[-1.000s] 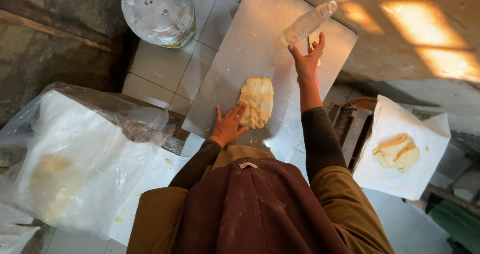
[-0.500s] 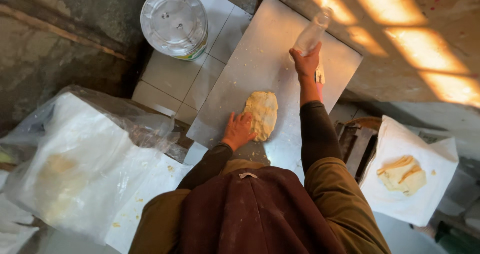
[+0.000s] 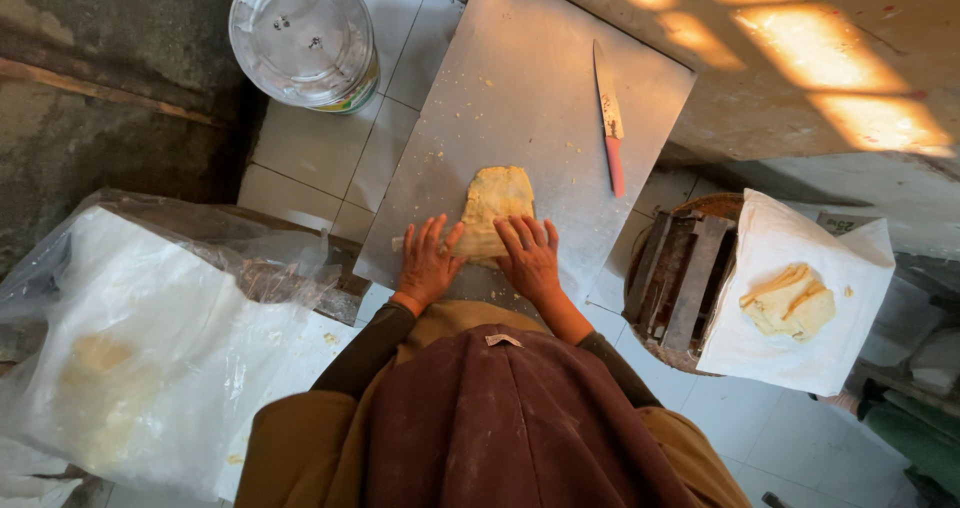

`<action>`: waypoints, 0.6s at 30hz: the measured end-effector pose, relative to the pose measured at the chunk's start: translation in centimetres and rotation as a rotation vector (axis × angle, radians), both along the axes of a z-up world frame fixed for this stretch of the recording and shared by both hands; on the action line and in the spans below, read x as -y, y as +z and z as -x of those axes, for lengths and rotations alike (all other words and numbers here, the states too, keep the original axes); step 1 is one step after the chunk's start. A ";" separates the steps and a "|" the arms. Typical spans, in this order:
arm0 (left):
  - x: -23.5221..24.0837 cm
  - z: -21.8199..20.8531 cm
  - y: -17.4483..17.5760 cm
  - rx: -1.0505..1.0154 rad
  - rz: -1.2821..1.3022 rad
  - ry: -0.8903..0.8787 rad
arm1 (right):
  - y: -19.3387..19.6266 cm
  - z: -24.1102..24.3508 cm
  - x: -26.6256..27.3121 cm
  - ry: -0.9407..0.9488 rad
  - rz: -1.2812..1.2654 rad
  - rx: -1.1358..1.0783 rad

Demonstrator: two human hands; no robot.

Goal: The person retrieves a piece of dough from a plastic container, places it on a metal table, and kneads it by hand before using a knife to cut it into smaller sections.

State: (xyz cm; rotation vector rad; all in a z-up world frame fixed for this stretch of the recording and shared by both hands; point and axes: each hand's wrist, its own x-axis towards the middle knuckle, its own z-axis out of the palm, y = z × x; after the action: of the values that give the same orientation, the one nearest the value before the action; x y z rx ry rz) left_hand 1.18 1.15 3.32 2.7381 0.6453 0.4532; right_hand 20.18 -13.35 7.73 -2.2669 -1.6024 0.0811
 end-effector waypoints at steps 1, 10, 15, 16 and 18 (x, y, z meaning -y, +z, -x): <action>0.0 0.1 -0.7 0.001 -0.025 -0.012 | -0.3 0.4 0.5 -0.028 -0.042 0.025; -3.6 -4.3 -3.2 0.115 -0.015 0.062 | -2.2 -2.8 -3.8 -0.197 -0.165 0.052; -6.9 -7.7 -2.1 0.080 0.010 0.094 | -1.4 -5.7 -7.5 -0.244 -0.047 0.040; -7.5 -8.3 -1.8 0.063 0.031 0.093 | -1.5 -6.1 -7.9 -0.261 0.011 0.034; -8.8 -9.8 -1.3 0.030 0.053 0.102 | -1.8 -6.8 -8.9 -0.279 -0.001 0.022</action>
State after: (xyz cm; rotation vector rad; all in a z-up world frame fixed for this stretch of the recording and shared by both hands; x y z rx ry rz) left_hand 11.01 9.94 2.01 2.6528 0.7813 0.4922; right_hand 27.01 -4.42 5.90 -2.4737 -1.2798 -0.0167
